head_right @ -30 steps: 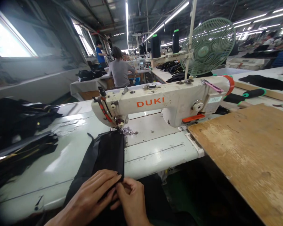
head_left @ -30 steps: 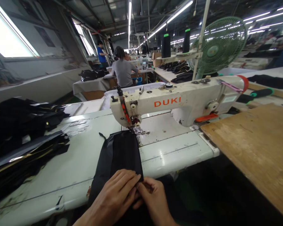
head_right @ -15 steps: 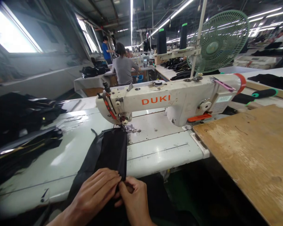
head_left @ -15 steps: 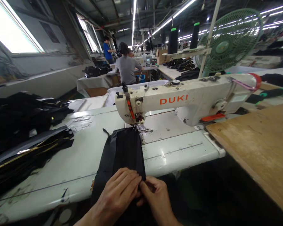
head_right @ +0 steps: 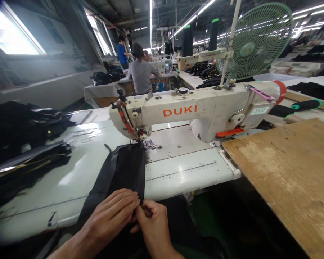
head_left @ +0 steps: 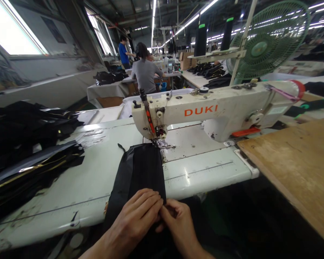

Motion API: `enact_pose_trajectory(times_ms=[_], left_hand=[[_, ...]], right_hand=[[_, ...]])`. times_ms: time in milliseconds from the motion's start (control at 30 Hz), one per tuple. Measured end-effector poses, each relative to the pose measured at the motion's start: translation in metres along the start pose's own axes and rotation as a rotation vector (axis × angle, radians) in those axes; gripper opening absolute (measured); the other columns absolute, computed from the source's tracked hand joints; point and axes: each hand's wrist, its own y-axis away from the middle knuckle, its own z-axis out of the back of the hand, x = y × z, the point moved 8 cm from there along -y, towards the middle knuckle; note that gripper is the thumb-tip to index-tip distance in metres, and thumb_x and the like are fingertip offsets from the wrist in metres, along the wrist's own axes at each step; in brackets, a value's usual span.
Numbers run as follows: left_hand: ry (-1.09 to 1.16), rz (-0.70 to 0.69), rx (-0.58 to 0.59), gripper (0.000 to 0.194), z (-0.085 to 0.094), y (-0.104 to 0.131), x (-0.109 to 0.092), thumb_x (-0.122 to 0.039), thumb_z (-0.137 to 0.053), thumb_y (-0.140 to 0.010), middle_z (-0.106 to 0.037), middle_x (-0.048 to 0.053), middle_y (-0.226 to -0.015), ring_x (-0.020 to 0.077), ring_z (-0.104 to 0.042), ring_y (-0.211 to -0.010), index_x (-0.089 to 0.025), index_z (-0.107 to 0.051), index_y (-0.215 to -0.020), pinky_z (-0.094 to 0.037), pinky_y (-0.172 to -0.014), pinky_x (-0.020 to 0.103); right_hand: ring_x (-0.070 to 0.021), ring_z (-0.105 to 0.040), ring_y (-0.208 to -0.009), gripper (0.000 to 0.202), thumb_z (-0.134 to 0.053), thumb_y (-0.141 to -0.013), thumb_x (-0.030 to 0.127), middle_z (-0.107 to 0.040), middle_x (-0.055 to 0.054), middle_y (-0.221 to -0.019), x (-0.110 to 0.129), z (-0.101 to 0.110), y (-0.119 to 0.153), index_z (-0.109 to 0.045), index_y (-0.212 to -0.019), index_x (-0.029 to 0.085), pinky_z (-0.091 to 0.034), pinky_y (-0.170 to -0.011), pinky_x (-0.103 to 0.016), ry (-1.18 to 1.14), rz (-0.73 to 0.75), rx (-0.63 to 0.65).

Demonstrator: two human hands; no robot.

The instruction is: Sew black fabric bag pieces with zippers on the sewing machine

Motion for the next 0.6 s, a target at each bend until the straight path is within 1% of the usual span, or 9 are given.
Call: enact_pose_trajectory(times_ms=[100, 167, 200, 233, 300, 367, 467, 567, 600], left_hand=[[0.008, 0.060, -0.008, 0.024, -0.002, 0.001, 0.004, -0.008, -0.053, -0.094, -0.070, 0.014, -0.107, 0.0238, -0.065, -0.103, -0.006, -0.062, -0.116, -0.055, -0.096, 0.040], [0.015, 0.073, -0.028, 0.024, -0.001, 0.001, 0.005, -0.009, -0.056, -0.093, -0.070, 0.013, -0.105, 0.0236, -0.066, -0.101, -0.008, -0.062, -0.115, -0.055, -0.095, 0.040], [0.018, 0.066, -0.037, 0.024, 0.000, 0.002, 0.004, -0.009, -0.057, -0.092, -0.070, 0.013, -0.105, 0.0236, -0.066, -0.100, -0.008, -0.062, -0.115, -0.056, -0.095, 0.041], [0.019, 0.051, -0.051, 0.024, 0.002, 0.002, 0.004, -0.008, -0.058, -0.092, -0.071, 0.012, -0.104, 0.0234, -0.066, -0.100, -0.009, -0.062, -0.115, -0.056, -0.095, 0.041], [0.033, 0.034, -0.073, 0.028, 0.004, 0.002, 0.005, -0.007, -0.058, -0.091, -0.071, 0.010, -0.106, 0.0229, -0.066, -0.102, -0.012, -0.061, -0.118, -0.056, -0.096, 0.041], [0.052, 0.041, -0.102, 0.032, 0.007, 0.003, 0.009, -0.005, -0.059, -0.090, -0.071, 0.008, -0.107, 0.0221, -0.067, -0.103, -0.014, -0.060, -0.120, -0.056, -0.096, 0.041], [0.069, 0.059, -0.132, 0.032, 0.011, 0.003, 0.013, -0.005, -0.062, -0.087, -0.072, 0.006, -0.104, 0.0203, -0.068, -0.098, -0.015, -0.062, -0.117, -0.056, -0.096, 0.040], [0.077, 0.069, -0.121, 0.030, 0.012, 0.002, 0.014, -0.003, -0.065, -0.085, -0.073, 0.005, -0.101, 0.0188, -0.069, -0.094, -0.015, -0.063, -0.113, -0.055, -0.097, 0.040], [0.077, 0.071, -0.114, 0.029, 0.012, 0.001, 0.014, -0.003, -0.065, -0.085, -0.073, 0.005, -0.101, 0.0184, -0.069, -0.093, -0.014, -0.064, -0.112, -0.055, -0.097, 0.040]], right_hand=[[-0.0160, -0.065, -0.053, 0.024, -0.059, -0.089, 0.036, -0.068, -0.003, -0.070, 0.010, 0.000, 0.002, -0.069, -0.085, 0.014, -0.052, -0.048, -0.023, 0.065, 0.046, 0.059], [-0.0160, -0.065, -0.056, 0.024, -0.048, -0.092, 0.025, -0.068, -0.002, -0.073, 0.024, 0.000, 0.003, -0.069, -0.093, 0.015, -0.052, -0.050, -0.023, 0.256, 0.134, 0.113], [-0.0152, -0.065, -0.057, 0.028, -0.040, -0.092, 0.019, -0.068, -0.002, -0.073, 0.034, -0.002, 0.003, -0.068, -0.094, 0.015, -0.051, -0.051, -0.022, 0.430, 0.209, 0.166], [-0.0144, -0.063, -0.057, 0.029, -0.039, -0.090, 0.014, -0.066, -0.001, -0.070, 0.042, -0.001, 0.002, -0.068, -0.088, 0.016, -0.049, -0.054, -0.022, 0.502, 0.244, 0.193], [-0.0140, -0.060, -0.062, 0.024, -0.046, -0.085, 0.011, -0.063, 0.001, -0.066, 0.056, 0.002, -0.003, -0.066, -0.073, 0.018, -0.046, -0.062, -0.023, 0.599, 0.281, 0.229], [-0.0142, -0.058, -0.065, 0.022, -0.049, -0.081, 0.007, -0.061, 0.002, -0.066, 0.068, 0.005, -0.008, -0.064, -0.070, 0.018, -0.043, -0.067, -0.024, 0.682, 0.312, 0.282], [-0.0155, -0.060, -0.070, 0.017, -0.055, -0.082, 0.008, -0.064, 0.001, -0.071, 0.084, 0.007, -0.013, -0.066, -0.076, 0.019, -0.042, -0.070, -0.026, 0.840, 0.361, 0.368], [-0.0160, -0.062, -0.074, 0.004, -0.062, -0.088, 0.020, -0.067, 0.000, -0.081, 0.100, 0.017, -0.013, -0.066, -0.089, 0.020, -0.042, -0.068, -0.025, 1.075, 0.468, 0.307], [-0.0158, -0.062, -0.075, 0.006, -0.064, -0.089, 0.024, -0.067, -0.001, -0.085, 0.104, 0.020, -0.012, -0.065, -0.094, 0.021, -0.042, -0.067, -0.025, 1.132, 0.513, 0.278]])
